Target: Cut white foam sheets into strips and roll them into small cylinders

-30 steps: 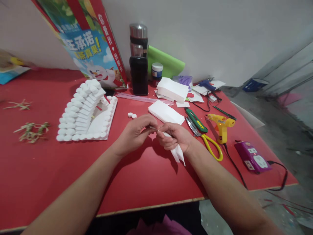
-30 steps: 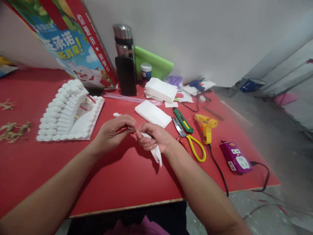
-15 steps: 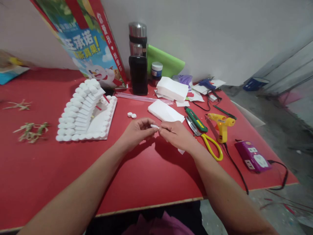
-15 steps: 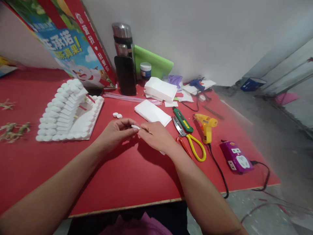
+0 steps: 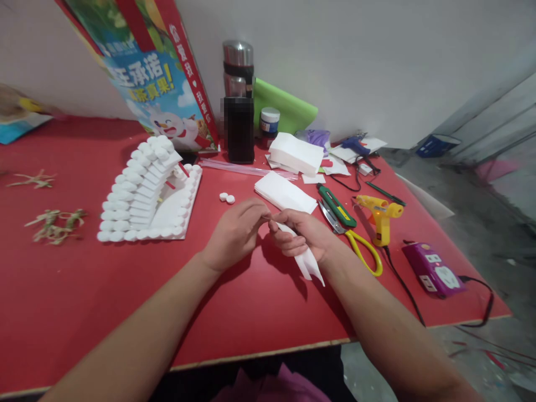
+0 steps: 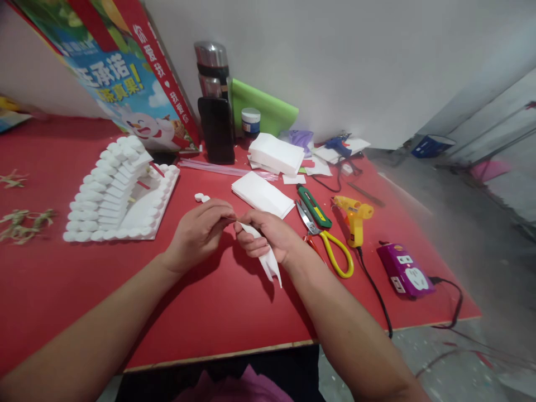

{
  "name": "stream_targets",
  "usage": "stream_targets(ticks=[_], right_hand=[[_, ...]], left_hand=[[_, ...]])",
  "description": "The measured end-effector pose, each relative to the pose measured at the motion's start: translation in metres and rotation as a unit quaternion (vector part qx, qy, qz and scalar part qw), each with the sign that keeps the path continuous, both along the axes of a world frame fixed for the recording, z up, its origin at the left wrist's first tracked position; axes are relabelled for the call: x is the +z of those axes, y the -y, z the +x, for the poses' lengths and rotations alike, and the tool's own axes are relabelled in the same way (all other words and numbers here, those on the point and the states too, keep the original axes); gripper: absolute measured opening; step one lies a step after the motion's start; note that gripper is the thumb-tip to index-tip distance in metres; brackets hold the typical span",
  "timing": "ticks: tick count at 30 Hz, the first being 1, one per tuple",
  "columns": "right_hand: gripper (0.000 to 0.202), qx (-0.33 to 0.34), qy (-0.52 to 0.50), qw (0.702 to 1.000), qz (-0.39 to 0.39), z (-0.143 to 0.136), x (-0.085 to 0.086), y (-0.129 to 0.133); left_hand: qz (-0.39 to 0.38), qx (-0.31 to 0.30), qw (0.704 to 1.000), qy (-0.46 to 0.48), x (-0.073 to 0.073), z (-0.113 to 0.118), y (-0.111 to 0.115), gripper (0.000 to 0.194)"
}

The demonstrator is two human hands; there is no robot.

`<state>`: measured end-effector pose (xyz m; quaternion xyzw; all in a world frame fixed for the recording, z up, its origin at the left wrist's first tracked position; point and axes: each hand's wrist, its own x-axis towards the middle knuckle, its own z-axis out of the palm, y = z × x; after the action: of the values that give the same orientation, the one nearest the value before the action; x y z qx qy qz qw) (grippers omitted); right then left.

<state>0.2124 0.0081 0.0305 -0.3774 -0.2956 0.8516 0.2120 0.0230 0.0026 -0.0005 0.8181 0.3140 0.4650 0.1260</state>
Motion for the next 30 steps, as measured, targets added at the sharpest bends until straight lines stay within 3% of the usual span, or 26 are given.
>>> stream_targets(ticks=[3,5,7,9,12,15,19,25,27,30], right_hand=[[0.016,-0.061,0.085,0.985,0.136,0.000,0.000,0.005],[0.019,-0.075,0.145,0.960,0.226,0.002,0.001,0.009],[0.022,-0.063,0.215,0.917,0.329,0.004,0.003,0.011],[0.026,-0.036,0.296,0.845,0.444,0.006,0.004,0.013],[0.028,0.018,0.385,0.733,0.560,0.006,0.003,0.013],[0.025,0.061,0.410,0.685,0.599,0.005,0.001,0.013],[0.025,0.063,0.431,0.671,0.600,0.005,-0.001,0.013],[0.028,0.054,0.426,0.678,0.597,0.005,-0.002,0.012],[0.026,0.036,0.418,0.690,0.590,0.004,-0.003,0.012],[0.014,-0.032,0.384,0.735,0.557,0.003,-0.005,0.013]], left_hand=[[-0.192,-0.019,0.978,0.077,0.004,0.002,0.001,0.006],[-0.373,-0.047,0.911,0.170,0.007,0.003,0.002,0.018],[-0.513,-0.078,0.816,0.254,0.008,0.004,0.001,0.027],[-0.574,-0.093,0.754,0.307,0.007,0.003,-0.002,0.035],[-0.606,-0.103,0.721,0.320,0.005,0.000,-0.004,0.033],[-0.633,-0.117,0.706,0.295,0.005,-0.003,-0.004,0.029],[-0.636,-0.132,0.705,0.286,0.006,-0.005,-0.001,0.031],[-0.619,-0.105,0.728,0.275,0.006,-0.001,0.001,0.029],[-0.613,-0.085,0.734,0.279,0.007,0.000,0.001,0.029],[-0.610,-0.064,0.736,0.287,0.007,0.000,-0.002,0.031]])
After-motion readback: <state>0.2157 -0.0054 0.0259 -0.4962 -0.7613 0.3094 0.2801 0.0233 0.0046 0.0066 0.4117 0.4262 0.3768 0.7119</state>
